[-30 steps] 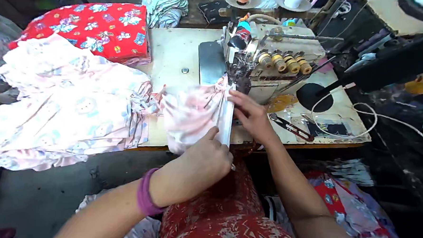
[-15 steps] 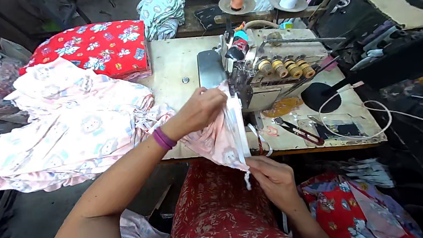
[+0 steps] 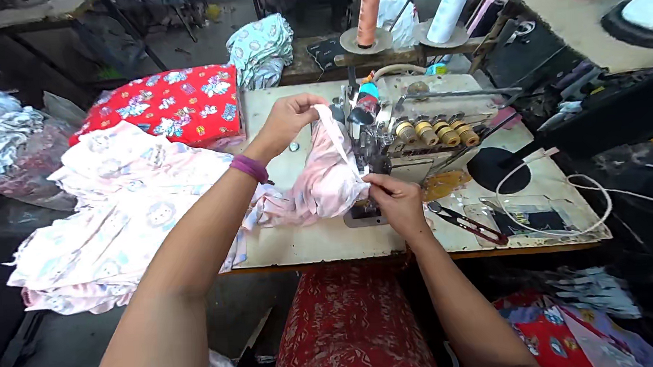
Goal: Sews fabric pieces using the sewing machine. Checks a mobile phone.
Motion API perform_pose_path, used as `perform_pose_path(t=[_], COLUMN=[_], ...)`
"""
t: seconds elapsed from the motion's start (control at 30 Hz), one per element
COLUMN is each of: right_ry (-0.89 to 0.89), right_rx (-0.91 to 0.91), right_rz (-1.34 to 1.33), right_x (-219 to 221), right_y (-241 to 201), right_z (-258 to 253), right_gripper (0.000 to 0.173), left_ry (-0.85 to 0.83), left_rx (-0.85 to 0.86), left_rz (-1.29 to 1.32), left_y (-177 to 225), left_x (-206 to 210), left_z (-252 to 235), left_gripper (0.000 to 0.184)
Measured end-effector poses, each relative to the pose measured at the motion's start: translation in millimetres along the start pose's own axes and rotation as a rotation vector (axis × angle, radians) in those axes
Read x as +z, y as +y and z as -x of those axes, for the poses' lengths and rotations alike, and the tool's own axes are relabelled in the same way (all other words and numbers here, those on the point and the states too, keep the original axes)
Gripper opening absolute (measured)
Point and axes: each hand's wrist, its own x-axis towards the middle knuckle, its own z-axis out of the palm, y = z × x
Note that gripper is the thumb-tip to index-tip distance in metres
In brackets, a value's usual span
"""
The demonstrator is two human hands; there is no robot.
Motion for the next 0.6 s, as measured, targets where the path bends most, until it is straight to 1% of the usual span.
perform_pose_path(t=[0.03, 0.07, 0.1, 0.13, 0.17, 0.2, 0.23, 0.27, 0.3, 0.33, 0.37, 0.4, 0.43, 0.47, 0.5, 0.53, 0.57, 0.6], right_ry=[-0.006, -0.010, -0.007, 0.020, 0.091, 0.194, 0.306, 0.392, 0.436, 0.422, 0.354, 0.234, 0.106, -0.042, -0.200, -0.378, -0.521, -0.608], right_rx=[0.039, 0.068, 0.064, 0.036, -0.009, -0.031, 0.000, 0.098, 0.245, 0.380, 0.463, 0.501, 0.530, 0.528, 0.500, 0.440, 0.401, 0.410], right_rz=[-0.028, -0.057, -0.078, -0.085, -0.093, -0.149, -0.271, -0.450, -0.653, -0.852, -1.061, -1.263, -1.405, -1.478, -1.472, -1.384, -1.192, -0.916], right_x=[0.4, 1.3, 2.8, 5.7, 11.5, 20.3, 32.3, 45.8, 58.9, 70.0, 78.8, 83.2, 82.8, 78.3, 70.4, 58.3, 42.7, 25.5], right_y=[0.3, 1.4, 4.5, 8.4, 14.0, 19.3, 21.4, 18.1, 9.0, -2.9, -14.3, -25.2, -35.1, -40.2, -41.6, -38.5, -33.2, -28.2], right_z=[-5.3, -6.9, -4.7, 1.9, 14.0, 29.7, 44.6, 55.9, 62.1, 64.8, 66.9, 69.9, 72.9, 77.1, 81.6, 88.3, 97.7, 109.8], right_gripper=[0.018, 0.018, 0.018, 0.020, 0.022, 0.023, 0.022, 0.019, 0.019, 0.023, 0.030, 0.037, 0.042, 0.047, 0.049, 0.044, 0.041, 0.043], left_ry=[-0.022, -0.077, -0.163, -0.272, -0.375, -0.470, -0.557, -0.627, -0.685, -0.725, -0.756, -0.783, -0.804, -0.811, -0.802, -0.770, -0.729, -0.682], left_rx=[0.059, 0.110, 0.162, 0.207, 0.236, 0.261, 0.295, 0.329, 0.362, 0.396, 0.418, 0.412, 0.384, 0.345, 0.298, 0.256, 0.216, 0.159], left_rz=[0.106, 0.137, 0.095, -0.035, -0.224, -0.429, -0.594, -0.691, -0.716, -0.703, -0.674, -0.658, -0.649, -0.652, -0.675, -0.714, -0.765, -0.815], left_y=[19.3, 43.8, 69.8, 97.8, 125.9, 149.4, 165.9, 174.6, 176.3, 173.9, 170.1, 167.7, 166.7, 166.8, 168.2, 169.6, 170.5, 171.6], left_x=[-7.6, -16.3, -26.2, -35.6, -40.6, -40.1, -35.4, -27.0, -15.3, -1.2, 12.7, 24.5, 32.7, 36.5, 34.8, 27.8, 16.5, 4.0], left_z=[3.5, 10.4, 20.1, 31.7, 44.6, 58.0, 69.7, 79.1, 85.9, 89.8, 91.4, 92.0, 92.1, 92.9, 94.4, 96.8, 98.3, 99.2], left_gripper=[0.014, 0.017, 0.019, 0.017, 0.011, 0.004, 0.005, 0.008, 0.009, 0.010, 0.011, 0.011, 0.011, 0.010, 0.010, 0.009, 0.008, 0.005])
